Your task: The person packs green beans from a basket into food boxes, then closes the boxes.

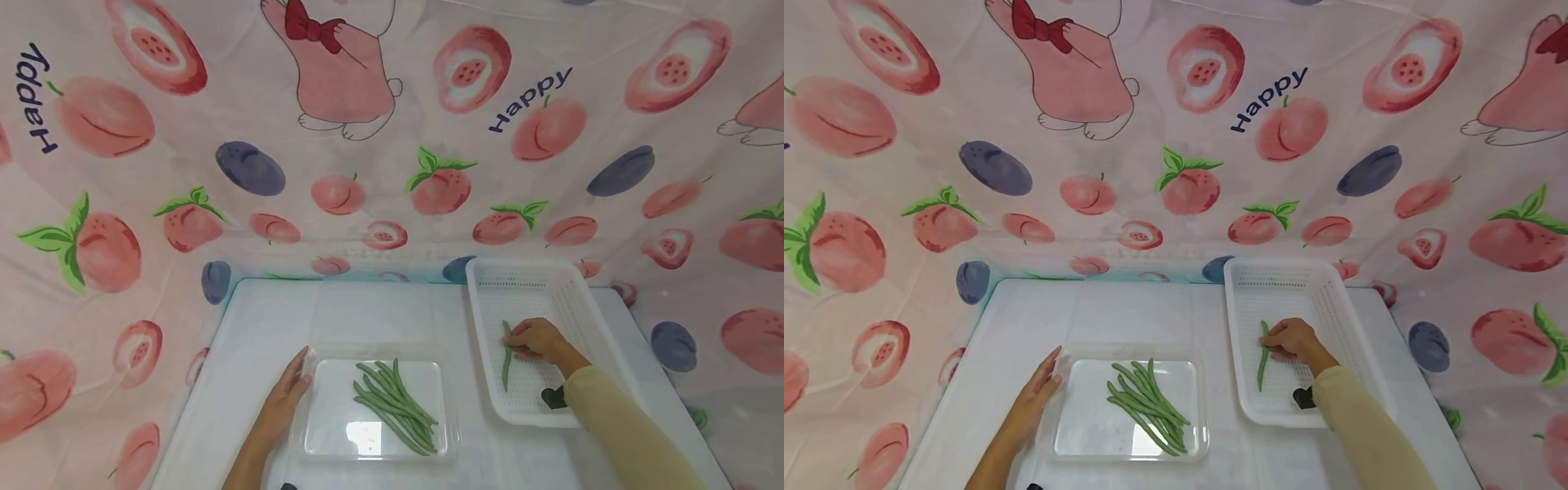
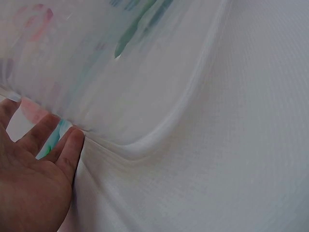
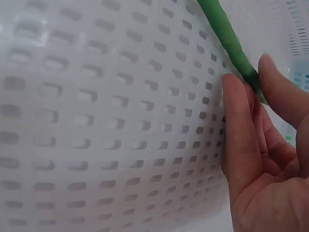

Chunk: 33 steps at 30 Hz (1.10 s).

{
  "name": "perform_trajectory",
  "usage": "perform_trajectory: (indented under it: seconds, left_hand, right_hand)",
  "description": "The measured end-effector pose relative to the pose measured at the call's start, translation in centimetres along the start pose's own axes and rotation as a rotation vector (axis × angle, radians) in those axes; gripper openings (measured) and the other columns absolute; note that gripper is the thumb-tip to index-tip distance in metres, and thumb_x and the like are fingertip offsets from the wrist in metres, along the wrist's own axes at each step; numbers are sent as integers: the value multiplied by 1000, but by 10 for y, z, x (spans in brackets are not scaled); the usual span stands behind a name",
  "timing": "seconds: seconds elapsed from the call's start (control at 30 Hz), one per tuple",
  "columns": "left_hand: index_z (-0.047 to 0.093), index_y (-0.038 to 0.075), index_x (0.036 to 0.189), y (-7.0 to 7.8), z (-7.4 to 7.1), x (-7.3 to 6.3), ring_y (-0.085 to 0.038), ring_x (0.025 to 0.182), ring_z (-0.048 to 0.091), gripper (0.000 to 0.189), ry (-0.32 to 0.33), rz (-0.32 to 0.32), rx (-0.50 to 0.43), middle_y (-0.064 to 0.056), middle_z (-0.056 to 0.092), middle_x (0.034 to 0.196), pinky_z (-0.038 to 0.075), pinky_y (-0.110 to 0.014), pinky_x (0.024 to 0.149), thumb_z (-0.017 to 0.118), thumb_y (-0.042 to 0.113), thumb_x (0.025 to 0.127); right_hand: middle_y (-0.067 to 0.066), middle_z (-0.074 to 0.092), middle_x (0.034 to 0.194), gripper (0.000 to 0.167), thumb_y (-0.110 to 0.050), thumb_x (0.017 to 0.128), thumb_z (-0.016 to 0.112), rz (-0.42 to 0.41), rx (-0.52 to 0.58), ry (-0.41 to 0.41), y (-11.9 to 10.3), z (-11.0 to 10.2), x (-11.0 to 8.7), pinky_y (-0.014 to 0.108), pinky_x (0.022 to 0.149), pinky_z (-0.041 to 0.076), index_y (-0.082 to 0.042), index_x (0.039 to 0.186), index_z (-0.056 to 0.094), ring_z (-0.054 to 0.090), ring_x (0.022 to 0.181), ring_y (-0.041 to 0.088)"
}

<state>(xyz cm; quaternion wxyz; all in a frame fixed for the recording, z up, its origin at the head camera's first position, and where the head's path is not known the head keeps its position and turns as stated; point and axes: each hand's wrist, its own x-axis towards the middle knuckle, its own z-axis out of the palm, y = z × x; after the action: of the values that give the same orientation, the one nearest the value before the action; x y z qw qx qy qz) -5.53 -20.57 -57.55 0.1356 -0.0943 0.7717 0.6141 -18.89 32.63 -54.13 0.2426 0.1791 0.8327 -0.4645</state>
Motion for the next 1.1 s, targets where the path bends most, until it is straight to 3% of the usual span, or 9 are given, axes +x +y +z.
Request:
perform_trajectory:
  seconds: [0.37, 0.7, 1.1]
  left_hand:
    - [30, 47, 157, -1, 0, 1, -46, 148, 38, 58, -1, 2, 2, -6, 32, 167, 52, -64, 100, 51, 54, 103]
    - [30, 47, 157, -1, -1, 1, -46, 150, 35, 58, -4, 10, 17, -7, 30, 168, 49, -67, 103, 51, 52, 104]
    - [30, 48, 157, -2, 0, 2, -45, 150, 34, 59, 3, -3, 8, -5, 30, 169, 50, -65, 102, 51, 56, 102]
  right_hand:
    - [6, 68, 86, 38, -10, 87, 81, -10, -11, -13, -4, -2, -3, 28, 64, 62, 6, 111, 57, 68, 70, 12]
    - [8, 70, 88, 43, -9, 91, 76, -31, 63, -141, 5, -9, -1, 30, 69, 64, 8, 122, 52, 71, 74, 14]
    - [8, 68, 99, 45, -10, 98, 66, -64, 144, -233, -8, -18, -12, 30, 76, 64, 10, 134, 45, 71, 82, 13]
